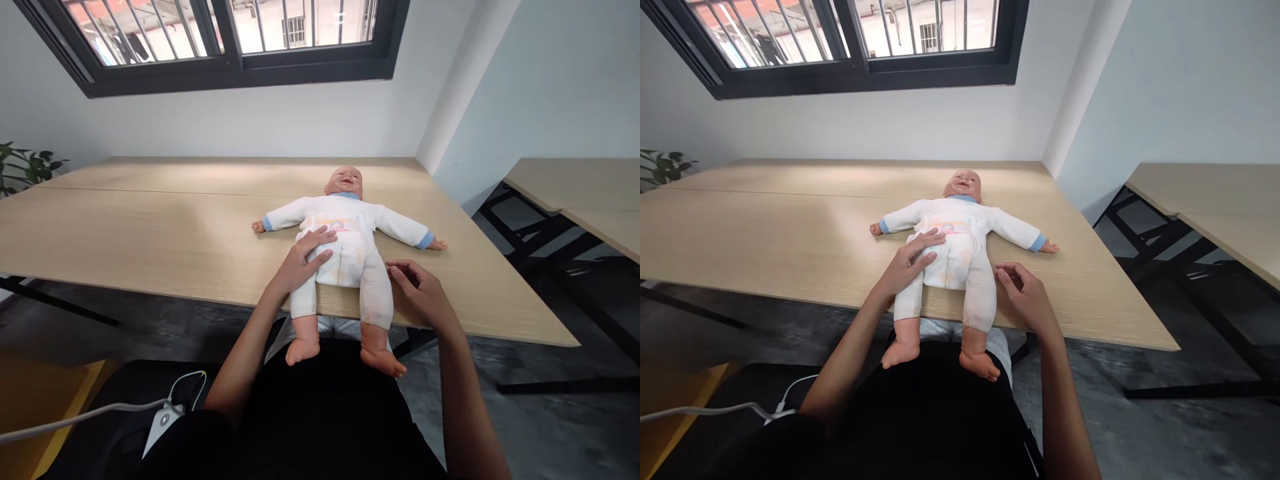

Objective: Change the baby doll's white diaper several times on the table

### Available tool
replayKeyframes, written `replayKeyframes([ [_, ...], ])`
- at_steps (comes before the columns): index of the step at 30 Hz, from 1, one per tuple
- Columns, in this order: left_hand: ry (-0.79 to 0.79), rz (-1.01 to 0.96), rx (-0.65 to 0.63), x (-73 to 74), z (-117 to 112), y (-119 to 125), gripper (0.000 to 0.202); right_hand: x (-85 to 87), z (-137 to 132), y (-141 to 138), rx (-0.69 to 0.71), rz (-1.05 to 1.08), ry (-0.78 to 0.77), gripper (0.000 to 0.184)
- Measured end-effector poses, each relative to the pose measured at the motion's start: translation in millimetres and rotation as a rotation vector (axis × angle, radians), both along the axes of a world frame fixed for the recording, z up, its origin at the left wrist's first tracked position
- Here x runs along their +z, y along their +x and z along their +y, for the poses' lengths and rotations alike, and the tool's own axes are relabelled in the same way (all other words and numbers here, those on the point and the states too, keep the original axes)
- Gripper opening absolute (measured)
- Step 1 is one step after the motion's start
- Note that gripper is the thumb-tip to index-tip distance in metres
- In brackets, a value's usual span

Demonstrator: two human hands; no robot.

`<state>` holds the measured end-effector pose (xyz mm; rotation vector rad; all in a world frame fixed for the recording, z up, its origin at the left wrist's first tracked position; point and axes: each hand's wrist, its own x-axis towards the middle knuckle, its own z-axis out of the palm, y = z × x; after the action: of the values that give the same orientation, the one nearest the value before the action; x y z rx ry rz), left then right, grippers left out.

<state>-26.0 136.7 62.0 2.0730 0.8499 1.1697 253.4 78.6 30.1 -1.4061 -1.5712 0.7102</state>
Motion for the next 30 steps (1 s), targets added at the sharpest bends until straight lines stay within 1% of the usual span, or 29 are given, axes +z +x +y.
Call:
replayKeyframes([
  [4,0.003,-0.002,0.003,-2.6,0.7,-0.1,0.041,2.5,0.2,-2.0,-0.001,0.001,-0.009,0.033],
  [6,0.009,-0.033,0.027,-4.7,2.2,-0.1,0.044,2.9,0.8,-3.1,-0.01,0.004,-0.011,0.033],
  [9,0.052,-0.117,0.129,-6.0,3.7,-1.0,0.048,2.4,1.4,-3.6,-0.012,0.013,-0.004,0.031],
  [11,0.127,-0.157,0.219,-4.7,2.1,-3.1,0.038,2.8,0.8,-4.7,-0.022,0.039,0.044,0.029],
  [12,0.171,-0.149,0.26,-3.7,-0.1,-4.9,0.031,3.5,0.1,-6.3,-0.032,0.054,0.097,0.028],
  [14,0.248,-0.063,0.329,-1.6,-7.6,-9.3,0.022,6.1,-2.2,-12.7,-0.041,0.078,0.24,0.024],
  [16,0.264,0.081,0.391,-0.3,-18.1,-13.2,0.022,9.1,-5.3,-22.7,-0.01,0.054,0.342,0.023],
  [19,0.225,0.237,0.454,0.2,-32.5,-13.2,0.021,12.7,-10.1,-37.7,0.027,-0.047,0.354,0.021],
  [22,0.182,0.292,0.414,-0.9,-37.5,-6.2,0.014,15.2,-12.1,-45.6,0.022,-0.143,0.362,0.017],
  [24,0.14,0.267,0.382,-3.3,-36.1,-1.3,0.013,16.9,-10.8,-47.6,0.031,-0.18,0.382,0.013],
  [28,0.067,0.1,0.393,-9.3,-31.1,-0.3,0.011,20.3,-3.0,-50.6,0.006,-0.22,0.424,0.01],
  [30,0.014,0.008,0.358,-10.9,-29.7,-3.9,0.01,21.0,1.7,-51.7,0.008,-0.236,0.435,0.012],
])
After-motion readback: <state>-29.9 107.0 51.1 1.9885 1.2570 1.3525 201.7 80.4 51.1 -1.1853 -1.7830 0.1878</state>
